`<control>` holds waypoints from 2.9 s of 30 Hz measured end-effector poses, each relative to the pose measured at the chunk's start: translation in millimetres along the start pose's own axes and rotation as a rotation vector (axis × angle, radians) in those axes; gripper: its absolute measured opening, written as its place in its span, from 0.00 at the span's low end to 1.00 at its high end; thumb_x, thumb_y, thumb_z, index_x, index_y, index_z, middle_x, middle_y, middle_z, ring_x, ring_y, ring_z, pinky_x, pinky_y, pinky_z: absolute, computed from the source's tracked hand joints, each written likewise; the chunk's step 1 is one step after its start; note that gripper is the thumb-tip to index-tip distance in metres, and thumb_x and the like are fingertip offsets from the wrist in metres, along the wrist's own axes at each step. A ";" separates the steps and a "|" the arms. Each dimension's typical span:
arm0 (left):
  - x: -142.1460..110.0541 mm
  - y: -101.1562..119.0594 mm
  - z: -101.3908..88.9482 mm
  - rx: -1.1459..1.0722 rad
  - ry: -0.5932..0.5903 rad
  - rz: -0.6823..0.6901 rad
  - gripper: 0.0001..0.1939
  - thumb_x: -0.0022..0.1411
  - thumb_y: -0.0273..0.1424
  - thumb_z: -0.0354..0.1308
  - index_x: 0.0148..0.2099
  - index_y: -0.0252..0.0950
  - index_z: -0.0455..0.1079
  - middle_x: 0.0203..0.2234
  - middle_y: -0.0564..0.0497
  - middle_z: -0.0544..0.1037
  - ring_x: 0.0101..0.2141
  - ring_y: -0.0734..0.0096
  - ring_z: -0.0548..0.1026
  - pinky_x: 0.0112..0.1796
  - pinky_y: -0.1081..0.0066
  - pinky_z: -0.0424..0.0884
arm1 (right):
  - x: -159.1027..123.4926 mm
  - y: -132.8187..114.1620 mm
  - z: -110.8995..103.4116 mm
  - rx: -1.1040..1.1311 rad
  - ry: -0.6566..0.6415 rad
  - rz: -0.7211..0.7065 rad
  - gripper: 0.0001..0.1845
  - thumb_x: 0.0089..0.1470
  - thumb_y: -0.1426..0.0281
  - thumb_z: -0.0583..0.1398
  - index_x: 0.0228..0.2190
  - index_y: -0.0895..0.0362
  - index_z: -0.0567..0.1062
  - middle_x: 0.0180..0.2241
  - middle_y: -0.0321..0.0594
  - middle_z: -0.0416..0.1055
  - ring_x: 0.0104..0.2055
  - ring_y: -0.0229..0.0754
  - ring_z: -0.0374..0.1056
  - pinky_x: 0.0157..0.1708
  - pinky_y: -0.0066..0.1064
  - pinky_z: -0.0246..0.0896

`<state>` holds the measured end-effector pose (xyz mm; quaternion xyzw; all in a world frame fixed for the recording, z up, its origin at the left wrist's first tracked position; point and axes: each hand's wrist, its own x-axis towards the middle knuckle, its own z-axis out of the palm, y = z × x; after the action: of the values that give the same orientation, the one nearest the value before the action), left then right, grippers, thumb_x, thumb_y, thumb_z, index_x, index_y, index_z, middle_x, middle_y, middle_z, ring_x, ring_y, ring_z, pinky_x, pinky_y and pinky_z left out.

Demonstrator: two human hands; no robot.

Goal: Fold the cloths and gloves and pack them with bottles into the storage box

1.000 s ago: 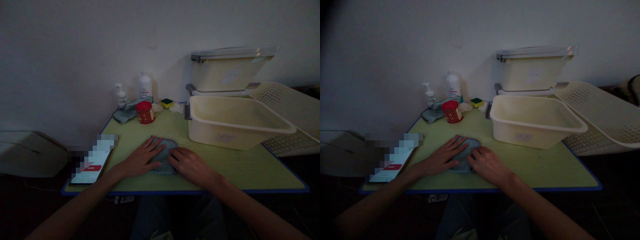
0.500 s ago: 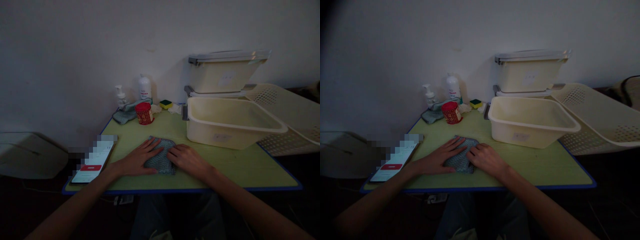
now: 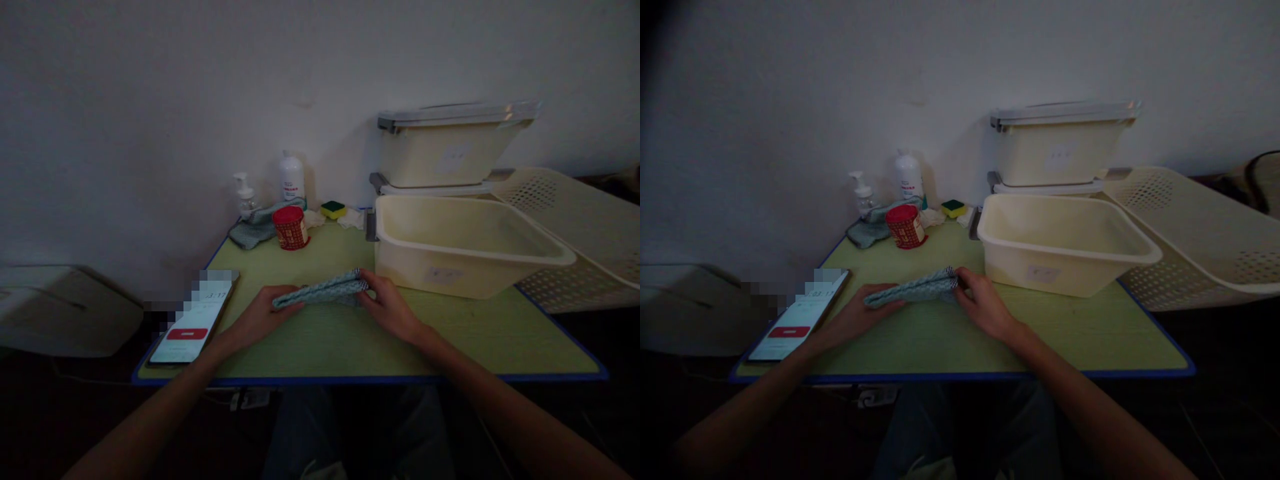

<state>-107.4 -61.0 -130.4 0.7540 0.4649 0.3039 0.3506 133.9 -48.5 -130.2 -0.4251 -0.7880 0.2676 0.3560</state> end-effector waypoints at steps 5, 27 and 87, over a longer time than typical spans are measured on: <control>11.0 8.7 4.1 -0.410 0.125 -0.210 0.15 0.47 0.40 0.62 0.31 0.33 0.73 0.27 0.50 0.79 0.28 0.68 0.75 0.30 0.70 0.70 | 9.8 3.1 -2.5 0.375 -0.008 0.165 0.07 0.52 0.67 0.55 0.25 0.56 0.65 0.23 0.34 0.64 0.26 0.37 0.62 0.27 0.29 0.58; 17.8 -12.9 15.8 -0.857 0.123 -0.272 0.08 0.42 0.24 0.65 0.30 0.35 0.78 0.25 0.51 0.76 0.26 0.75 0.71 0.27 0.74 0.65 | 3.6 27.0 2.9 1.029 -0.133 0.380 0.06 0.40 0.70 0.66 0.27 0.54 0.79 0.26 0.34 0.74 0.28 0.32 0.68 0.30 0.26 0.62; 14.7 -1.0 -2.3 0.770 -0.141 0.501 0.11 0.64 0.27 0.47 0.44 0.36 0.69 0.43 0.45 0.76 0.42 0.64 0.74 0.45 0.62 0.68 | 10.1 -5.7 -12.7 -0.955 -0.335 -0.641 0.08 0.54 0.78 0.56 0.34 0.55 0.72 0.39 0.41 0.73 0.34 0.42 0.69 0.36 0.36 0.60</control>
<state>-104.1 -46.7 -127.9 0.9373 0.3222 0.1326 -0.0081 137.3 -41.1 -115.0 -0.2311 -0.9555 -0.1733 0.0594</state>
